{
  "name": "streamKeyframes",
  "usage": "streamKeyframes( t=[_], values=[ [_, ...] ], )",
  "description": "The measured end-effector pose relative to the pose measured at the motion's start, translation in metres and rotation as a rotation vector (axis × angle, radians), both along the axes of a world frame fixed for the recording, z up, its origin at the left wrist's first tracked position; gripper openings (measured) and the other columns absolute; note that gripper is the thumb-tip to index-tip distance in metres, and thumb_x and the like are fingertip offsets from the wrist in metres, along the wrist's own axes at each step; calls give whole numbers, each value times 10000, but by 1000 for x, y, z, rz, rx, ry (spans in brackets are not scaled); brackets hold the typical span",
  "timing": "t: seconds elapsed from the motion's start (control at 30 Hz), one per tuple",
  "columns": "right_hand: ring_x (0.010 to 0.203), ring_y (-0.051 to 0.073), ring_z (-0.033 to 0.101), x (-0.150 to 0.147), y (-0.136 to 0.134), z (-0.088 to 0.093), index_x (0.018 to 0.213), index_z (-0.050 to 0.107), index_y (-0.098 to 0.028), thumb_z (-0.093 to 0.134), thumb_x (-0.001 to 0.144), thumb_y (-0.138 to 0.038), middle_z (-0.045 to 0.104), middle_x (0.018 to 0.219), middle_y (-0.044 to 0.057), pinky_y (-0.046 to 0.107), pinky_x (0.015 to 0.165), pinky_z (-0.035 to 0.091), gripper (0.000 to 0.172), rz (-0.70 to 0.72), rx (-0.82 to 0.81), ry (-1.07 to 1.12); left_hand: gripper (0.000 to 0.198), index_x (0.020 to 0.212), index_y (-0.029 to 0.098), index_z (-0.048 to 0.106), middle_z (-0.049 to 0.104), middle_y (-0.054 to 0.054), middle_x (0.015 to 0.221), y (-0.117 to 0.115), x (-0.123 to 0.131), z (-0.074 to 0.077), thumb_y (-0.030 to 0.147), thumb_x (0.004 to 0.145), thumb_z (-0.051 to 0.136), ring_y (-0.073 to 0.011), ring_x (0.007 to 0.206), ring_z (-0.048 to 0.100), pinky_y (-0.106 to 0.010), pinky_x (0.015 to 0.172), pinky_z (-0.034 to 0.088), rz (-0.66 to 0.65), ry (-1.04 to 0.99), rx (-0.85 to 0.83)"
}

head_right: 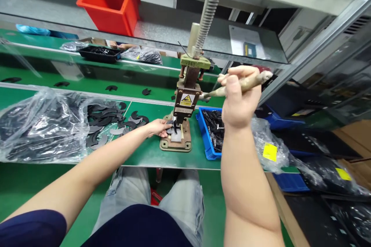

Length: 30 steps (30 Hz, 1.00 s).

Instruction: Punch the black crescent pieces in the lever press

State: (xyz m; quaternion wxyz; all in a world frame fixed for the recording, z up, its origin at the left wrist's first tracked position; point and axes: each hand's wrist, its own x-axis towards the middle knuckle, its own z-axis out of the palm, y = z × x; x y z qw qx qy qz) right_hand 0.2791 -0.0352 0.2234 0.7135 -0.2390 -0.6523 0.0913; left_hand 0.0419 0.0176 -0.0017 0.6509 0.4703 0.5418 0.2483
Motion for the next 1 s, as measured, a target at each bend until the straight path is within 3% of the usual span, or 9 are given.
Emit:
streamKeyframes(
  t=[0.1, 0.17, 0.2, 0.3, 0.4, 0.5, 0.63, 0.83, 1.0],
  values=[
    [1165, 201, 689, 11, -7, -36, 1318, 586, -210, 660, 954, -480, 632, 1224, 100, 404, 1055, 558, 459, -119, 132, 82, 329, 886, 167, 558, 671, -2, 587, -16, -9, 5, 420, 971, 750, -105, 477, 662, -168, 492, 526, 26, -68, 49],
    [1188, 177, 667, 15, -20, -82, 1366, 554, -254, 616, 994, -442, 608, 1290, 83, 375, 1056, 562, 421, -247, 131, 156, 386, 863, 177, 530, 679, 2, 618, -32, -19, 9, 467, 946, 770, -106, 501, 676, -164, 480, 515, 19, -134, 111],
    [1130, 140, 668, 13, -28, -107, 1345, 549, -282, 619, 1001, -395, 621, 1250, 51, 334, 1009, 575, 369, -267, 15, 77, 415, 858, 180, 525, 678, 4, 622, -41, -24, 12, 499, 928, 780, -111, 509, 682, -166, 474, 512, 5, -163, 149],
    [835, 133, 689, -8, -49, -176, 1116, 671, -201, 692, 962, -361, 697, 944, 37, 282, 745, 596, 223, -125, -260, -180, 464, 864, 190, 530, 659, 8, 578, -71, -36, 25, 583, 898, 774, -134, 504, 681, -184, 459, 510, -53, -198, 242],
    [816, 117, 694, -42, -62, -217, 1156, 668, -172, 681, 973, -441, 727, 973, 44, 273, 730, 611, 326, 20, -421, -334, 465, 853, 203, 527, 647, 12, 549, -97, -40, 39, 606, 895, 753, -140, 474, 659, -192, 438, 490, -89, -176, 294],
    [858, 113, 686, -65, -68, -232, 1118, 665, -158, 641, 993, -485, 720, 1014, 41, 289, 779, 623, 351, 89, -499, -367, 432, 836, 209, 529, 655, 8, 565, -115, -39, 51, 580, 903, 740, -142, 475, 659, -196, 432, 484, -102, -136, 328],
    [824, 106, 662, -76, -77, -234, 1020, 664, -154, 619, 1005, -486, 692, 924, 18, 283, 772, 606, 335, 84, -538, -319, 428, 799, 213, 524, 641, 9, 547, -127, -39, 61, 568, 894, 745, -143, 471, 654, -196, 426, 474, -101, -82, 320],
    [740, 106, 636, -96, -84, -242, 1097, 626, -177, 519, 1049, -484, 681, 899, 21, 265, 672, 577, 329, -35, -519, -214, 540, 864, 204, 553, 640, 8, 533, -130, -36, 59, 702, 826, 759, -139, 440, 630, -215, 454, 485, -147, -328, 253],
    [747, 176, 697, -83, -82, -232, 1125, 635, -231, 521, 1038, -380, 727, 902, 50, 332, 658, 586, 207, -27, -434, -363, 503, 848, 217, 544, 632, 13, 542, -123, -42, 56, 679, 847, 744, -144, 448, 622, -234, 460, 474, -156, -219, 300]
  ],
)
